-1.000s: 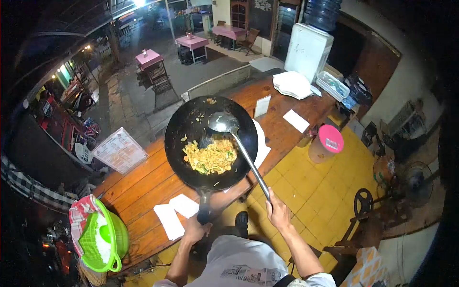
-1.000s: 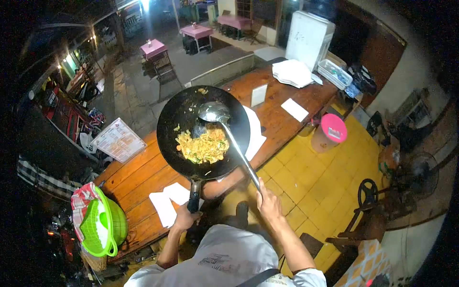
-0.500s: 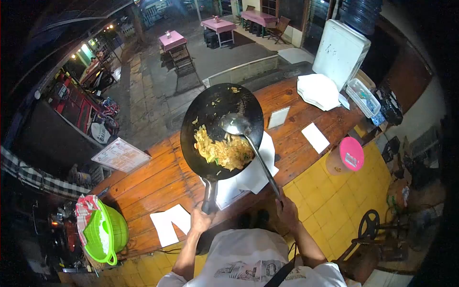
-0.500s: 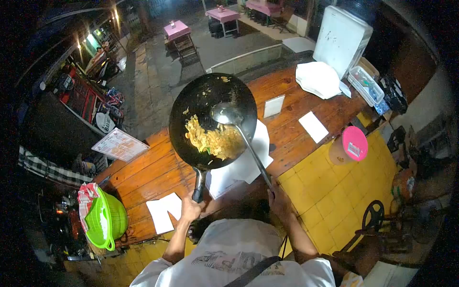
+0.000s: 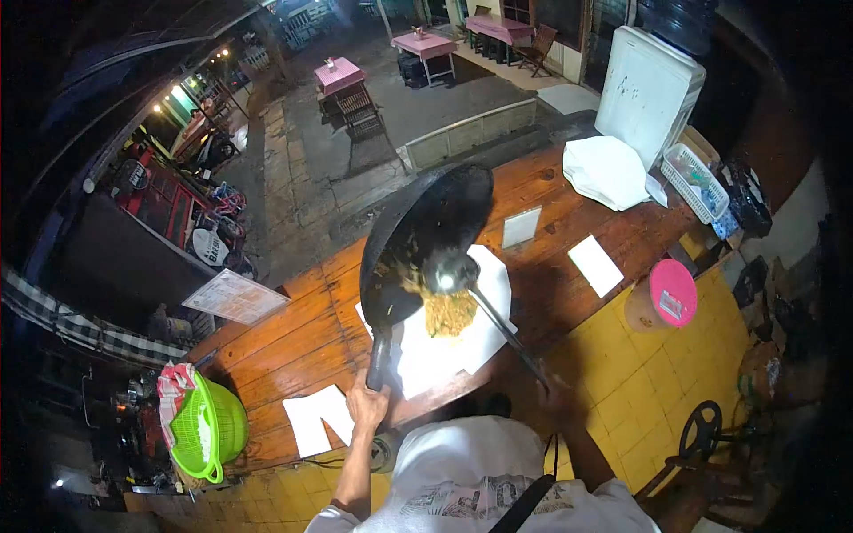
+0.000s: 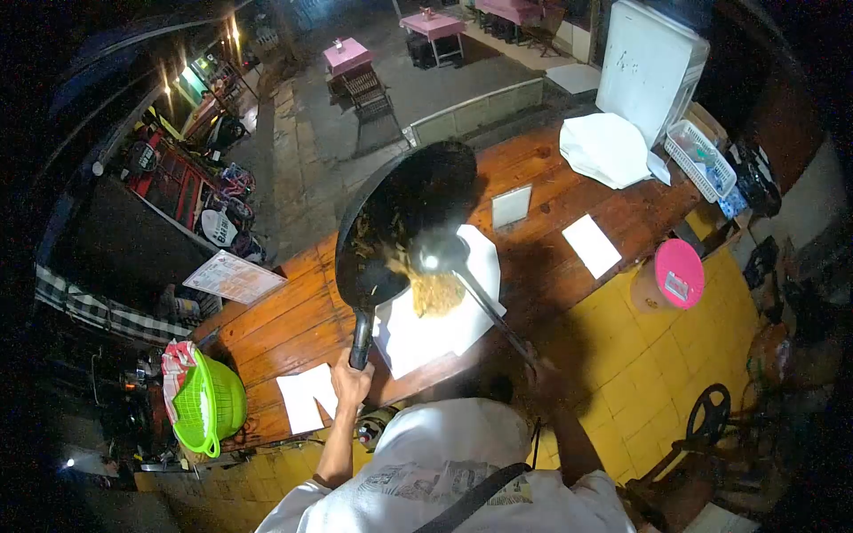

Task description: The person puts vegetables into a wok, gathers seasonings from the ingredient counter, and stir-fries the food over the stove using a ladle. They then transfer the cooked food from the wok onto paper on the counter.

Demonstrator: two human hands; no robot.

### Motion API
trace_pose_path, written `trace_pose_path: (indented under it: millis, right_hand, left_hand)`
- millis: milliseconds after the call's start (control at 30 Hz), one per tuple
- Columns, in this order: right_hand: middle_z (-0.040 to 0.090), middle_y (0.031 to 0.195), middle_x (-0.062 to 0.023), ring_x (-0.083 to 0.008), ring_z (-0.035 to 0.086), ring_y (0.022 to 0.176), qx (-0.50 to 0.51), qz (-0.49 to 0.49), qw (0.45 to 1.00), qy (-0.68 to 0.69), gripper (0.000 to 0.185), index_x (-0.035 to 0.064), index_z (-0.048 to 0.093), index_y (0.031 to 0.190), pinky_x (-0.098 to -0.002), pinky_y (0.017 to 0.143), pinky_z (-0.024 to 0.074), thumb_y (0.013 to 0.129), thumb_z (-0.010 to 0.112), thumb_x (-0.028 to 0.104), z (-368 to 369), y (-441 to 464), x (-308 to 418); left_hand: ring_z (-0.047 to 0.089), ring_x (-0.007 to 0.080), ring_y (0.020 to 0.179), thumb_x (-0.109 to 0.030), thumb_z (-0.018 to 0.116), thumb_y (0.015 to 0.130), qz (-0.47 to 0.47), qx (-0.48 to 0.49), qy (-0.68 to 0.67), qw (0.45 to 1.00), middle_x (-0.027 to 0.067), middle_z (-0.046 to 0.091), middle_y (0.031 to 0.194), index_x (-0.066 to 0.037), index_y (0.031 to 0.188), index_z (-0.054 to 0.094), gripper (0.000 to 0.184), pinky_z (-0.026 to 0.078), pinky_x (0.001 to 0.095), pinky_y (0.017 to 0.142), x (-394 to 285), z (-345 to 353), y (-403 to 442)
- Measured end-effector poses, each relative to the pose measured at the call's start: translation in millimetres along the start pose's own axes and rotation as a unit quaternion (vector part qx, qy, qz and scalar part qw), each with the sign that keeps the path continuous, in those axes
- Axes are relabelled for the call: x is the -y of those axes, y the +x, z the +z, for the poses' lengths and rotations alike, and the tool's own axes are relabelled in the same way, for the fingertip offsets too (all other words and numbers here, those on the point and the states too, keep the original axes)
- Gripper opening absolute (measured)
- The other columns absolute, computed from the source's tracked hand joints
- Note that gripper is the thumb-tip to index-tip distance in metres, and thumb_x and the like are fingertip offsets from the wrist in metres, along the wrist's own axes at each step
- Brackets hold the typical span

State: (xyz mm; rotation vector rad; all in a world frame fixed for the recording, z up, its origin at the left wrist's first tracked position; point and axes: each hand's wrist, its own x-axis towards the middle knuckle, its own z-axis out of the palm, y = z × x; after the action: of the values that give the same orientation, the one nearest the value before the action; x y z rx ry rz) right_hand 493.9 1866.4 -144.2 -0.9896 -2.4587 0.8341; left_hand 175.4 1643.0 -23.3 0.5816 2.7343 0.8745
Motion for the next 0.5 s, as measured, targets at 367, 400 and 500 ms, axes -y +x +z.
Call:
trace_pose_path:
  millis: [367,400,500]
  right_hand:
    - [0.06,0.083,-0.0221,-0.0359,0.061,0.07,0.076,0.055,0.978,0.184,0.047,0.0042,0.045,0.13,-0.0416,0.06,0.0479,0.085,0.056,0.015,-19.0,76.9,111.5]
    - [0.061,0.087,-0.0224,-0.0367,0.061,0.074,0.065,0.025,0.986,0.153,0.048,0.0066,0.045,0.13,-0.0426,0.062,0.0487,0.084,0.057,0.015,-16.7,75.6,99.1]
    - [0.062,0.095,-0.0225,-0.0382,0.063,0.081,0.062,-0.024,0.997,0.04,0.049,0.012,0.046,0.13,-0.0446,0.067,0.0507,0.083,0.058,0.015,2.6,46.6,19.8]
  left_hand:
    - [0.065,0.0325,0.076,-0.011,0.063,0.066,0.006,0.043,-0.063,0.997,0.0197,0.066,0.079,0.0,0.093,0.063,0.03,0.049,0.0387,0.072,-19.9,7.1,-9.6]
    - [0.065,0.0323,0.076,-0.011,0.064,0.066,0.007,0.041,-0.067,0.997,0.0196,0.066,0.079,0.001,0.093,0.063,0.03,0.049,0.0387,0.072,-20.9,10.9,-11.4]
    - [0.065,0.0317,0.076,-0.011,0.064,0.065,0.005,0.037,-0.072,0.997,0.0192,0.066,0.079,0.001,0.094,0.063,0.031,0.049,0.0384,0.072,-23.0,12.8,-7.0]
